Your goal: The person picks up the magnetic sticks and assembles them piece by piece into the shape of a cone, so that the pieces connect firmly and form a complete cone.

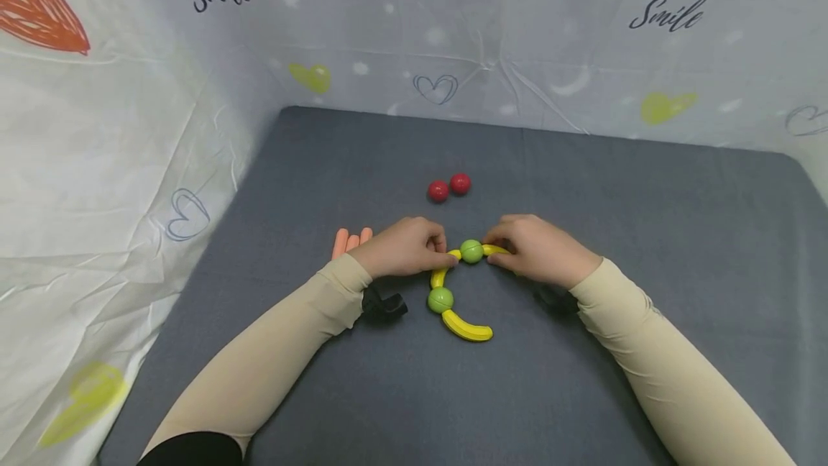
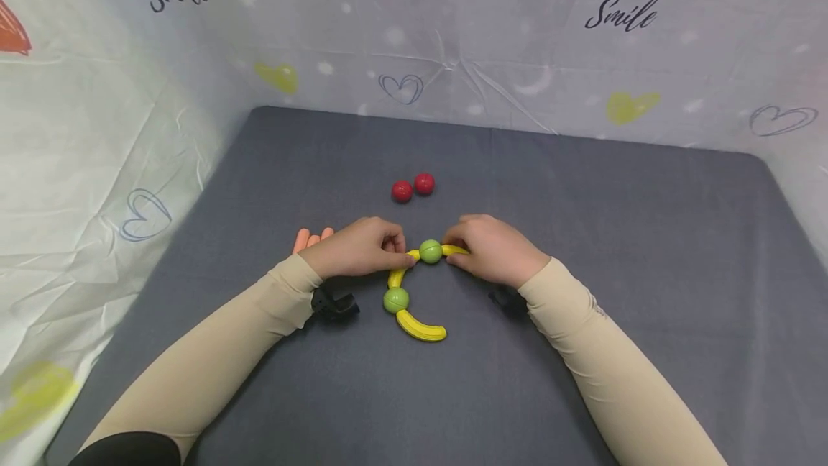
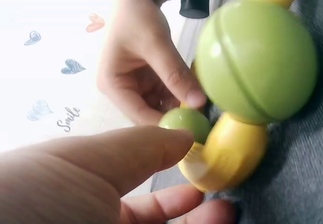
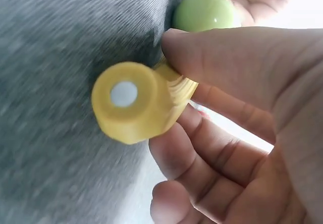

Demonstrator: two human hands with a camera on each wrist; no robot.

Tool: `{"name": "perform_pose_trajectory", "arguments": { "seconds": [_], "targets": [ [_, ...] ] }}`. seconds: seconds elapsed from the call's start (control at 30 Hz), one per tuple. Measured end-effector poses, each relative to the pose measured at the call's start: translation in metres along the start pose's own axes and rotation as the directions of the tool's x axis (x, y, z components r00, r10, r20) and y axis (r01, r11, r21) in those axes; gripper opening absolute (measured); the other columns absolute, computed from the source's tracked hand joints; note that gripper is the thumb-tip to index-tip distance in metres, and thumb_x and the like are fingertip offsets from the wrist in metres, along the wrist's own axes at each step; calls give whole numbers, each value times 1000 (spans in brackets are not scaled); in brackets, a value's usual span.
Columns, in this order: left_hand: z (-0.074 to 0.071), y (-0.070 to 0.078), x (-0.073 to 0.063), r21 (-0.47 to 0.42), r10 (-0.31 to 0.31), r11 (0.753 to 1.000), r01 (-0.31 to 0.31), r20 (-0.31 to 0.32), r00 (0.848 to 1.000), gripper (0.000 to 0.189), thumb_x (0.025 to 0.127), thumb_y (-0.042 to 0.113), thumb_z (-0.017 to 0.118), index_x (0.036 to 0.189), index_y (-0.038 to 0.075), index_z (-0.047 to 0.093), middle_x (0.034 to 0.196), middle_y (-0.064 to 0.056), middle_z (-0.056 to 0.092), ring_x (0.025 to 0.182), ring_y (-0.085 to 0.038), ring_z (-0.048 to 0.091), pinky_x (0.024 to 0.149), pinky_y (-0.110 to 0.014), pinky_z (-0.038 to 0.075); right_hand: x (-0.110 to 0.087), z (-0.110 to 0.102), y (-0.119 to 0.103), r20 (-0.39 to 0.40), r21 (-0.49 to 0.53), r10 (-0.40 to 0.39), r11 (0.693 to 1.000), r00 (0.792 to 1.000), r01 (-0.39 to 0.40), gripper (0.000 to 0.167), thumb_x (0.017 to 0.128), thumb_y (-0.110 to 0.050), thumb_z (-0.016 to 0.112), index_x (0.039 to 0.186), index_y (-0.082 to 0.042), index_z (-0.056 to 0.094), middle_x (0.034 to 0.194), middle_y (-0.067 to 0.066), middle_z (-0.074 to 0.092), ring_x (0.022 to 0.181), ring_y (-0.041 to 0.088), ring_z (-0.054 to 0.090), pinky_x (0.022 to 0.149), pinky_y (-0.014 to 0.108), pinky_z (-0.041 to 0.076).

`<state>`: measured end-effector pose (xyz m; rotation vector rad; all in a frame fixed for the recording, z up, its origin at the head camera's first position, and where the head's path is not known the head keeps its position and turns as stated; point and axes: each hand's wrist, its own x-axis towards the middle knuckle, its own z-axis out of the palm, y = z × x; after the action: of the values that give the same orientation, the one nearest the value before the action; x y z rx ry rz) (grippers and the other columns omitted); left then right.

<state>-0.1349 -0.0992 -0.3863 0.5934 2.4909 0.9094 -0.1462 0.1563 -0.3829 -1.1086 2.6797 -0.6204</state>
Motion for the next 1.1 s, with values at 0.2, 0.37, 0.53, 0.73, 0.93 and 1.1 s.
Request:
{"name": "perform_pose_trajectory", "arguments": {
  "seconds": [0.2, 0.37, 0.53, 0.73, 0.93, 1.1],
  "targets": [
    [-2, 4, 1, 7, 20, 1000, -19, -72, 997, 32, 98, 37, 74, 120, 13, 71, 101, 1, 69, 86, -13, 62, 75, -27, 52, 20, -3, -11, 17, -35, -44, 998, 999, 44, 14, 91, -11, 82, 105, -9, 81, 92, -1, 69, 78, 12, 59, 74, 35, 51],
    [-5, 3, 0, 6, 37, 999, -37, -76, 996, 18, 98, 30, 75, 107, 14, 75, 93, 3, 70, 77, -13, 61, 69, -26, 50, 34, -4, -21, 34, -25, -69, 997, 997, 70, 13, 89, -9, 84, 102, -9, 80, 90, -1, 69, 77, 13, 58, 74, 35, 51],
    [-12, 1, -6, 7, -23, 1000, 23, -24, 999, 16, 94, 29, 78, 92, 14, 72, 77, 1, 65, 64, -11, 55, 61, -24, 45, 44, -7, -20, 86, 40, -81, 996, 993, 77, 16, 89, -9, 83, 105, -8, 79, 93, 1, 70, 79, 13, 60, 73, 33, 54],
    [-19, -1, -12, 19, -79, 997, 80, -12, 997, 21, 92, 31, 81, 85, 14, 71, 71, 0, 64, 59, -12, 54, 57, -25, 44, 63, -28, -14, -27, -56, 12, 998, 1000, -14, 25, 94, -6, 76, 117, 0, 76, 111, 11, 71, 95, 25, 67, 85, 43, 58],
    [-22, -1, -14, 50, -118, 992, 119, -4, 993, 18, 92, 31, 80, 88, 15, 74, 77, 1, 69, 64, -13, 58, 60, -26, 48, 86, -32, -2, -51, -161, 68, 984, 996, -75, 43, 96, -9, 73, 137, 2, 65, 137, 20, 64, 127, 38, 60, 106, 52, 50],
    [-21, 0, -15, 67, -135, 989, 134, 2, 991, 20, 92, 30, 80, 101, 13, 75, 88, 2, 71, 68, -14, 61, 63, -28, 50, 95, -24, 8, -6, -133, 85, 988, 996, -85, 47, 99, -9, 70, 144, 2, 60, 140, 20, 64, 128, 37, 61, 108, 53, 48]
  ]
}}
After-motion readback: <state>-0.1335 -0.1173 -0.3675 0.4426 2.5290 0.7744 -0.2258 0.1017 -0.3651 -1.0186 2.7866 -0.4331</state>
